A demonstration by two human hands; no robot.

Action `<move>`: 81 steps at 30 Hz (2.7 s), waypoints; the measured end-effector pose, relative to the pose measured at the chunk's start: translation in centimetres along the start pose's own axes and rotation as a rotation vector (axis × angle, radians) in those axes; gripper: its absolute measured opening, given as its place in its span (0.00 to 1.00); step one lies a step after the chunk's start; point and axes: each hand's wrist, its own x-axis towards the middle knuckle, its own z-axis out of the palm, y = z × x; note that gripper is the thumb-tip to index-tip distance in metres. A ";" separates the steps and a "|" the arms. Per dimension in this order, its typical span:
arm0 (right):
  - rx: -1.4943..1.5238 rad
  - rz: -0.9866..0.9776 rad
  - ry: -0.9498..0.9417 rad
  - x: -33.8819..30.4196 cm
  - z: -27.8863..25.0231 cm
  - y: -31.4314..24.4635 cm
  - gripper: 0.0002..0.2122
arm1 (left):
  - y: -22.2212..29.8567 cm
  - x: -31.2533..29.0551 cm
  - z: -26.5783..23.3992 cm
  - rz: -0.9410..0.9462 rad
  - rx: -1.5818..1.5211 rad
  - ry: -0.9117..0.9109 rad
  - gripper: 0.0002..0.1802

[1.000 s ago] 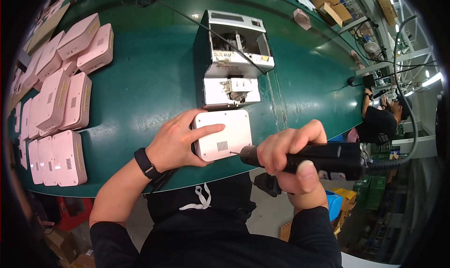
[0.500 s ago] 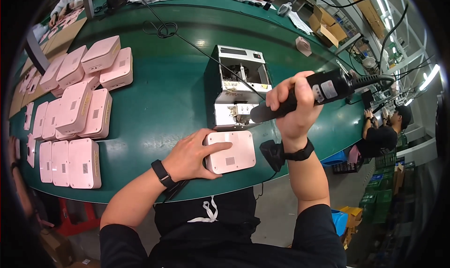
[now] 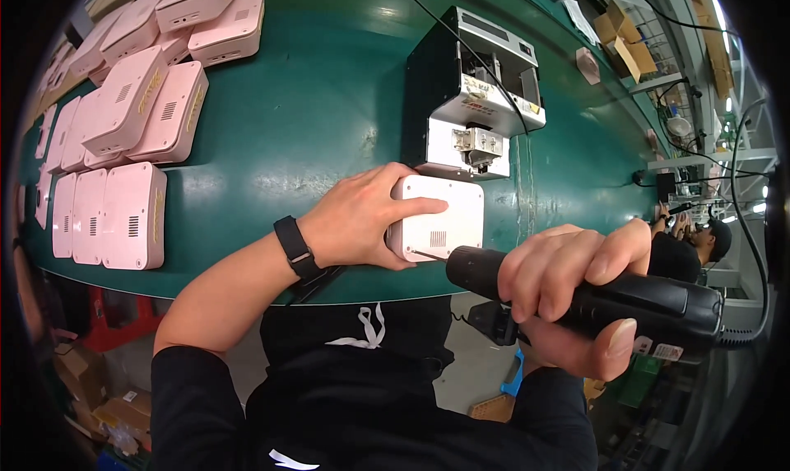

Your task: The person picks up a pink electronic device, places it on the table, and drives screws into the back panel using a power screwdriver. After finishing, the person sets the device aside on a stack and repeats the process with another device.

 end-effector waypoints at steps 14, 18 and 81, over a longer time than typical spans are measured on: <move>-0.133 -0.006 -0.064 0.2 0.5 3.1 0.21 | -0.1 -0.5 0.3 -0.022 0.006 0.027 0.39; -0.150 0.019 0.032 0.0 1.4 2.3 0.21 | 0.2 0.2 -0.3 0.017 0.051 0.007 0.39; -0.250 -0.082 0.623 -5.5 -13.4 0.9 0.09 | 3.7 1.5 -2.2 0.055 -0.008 -0.244 0.44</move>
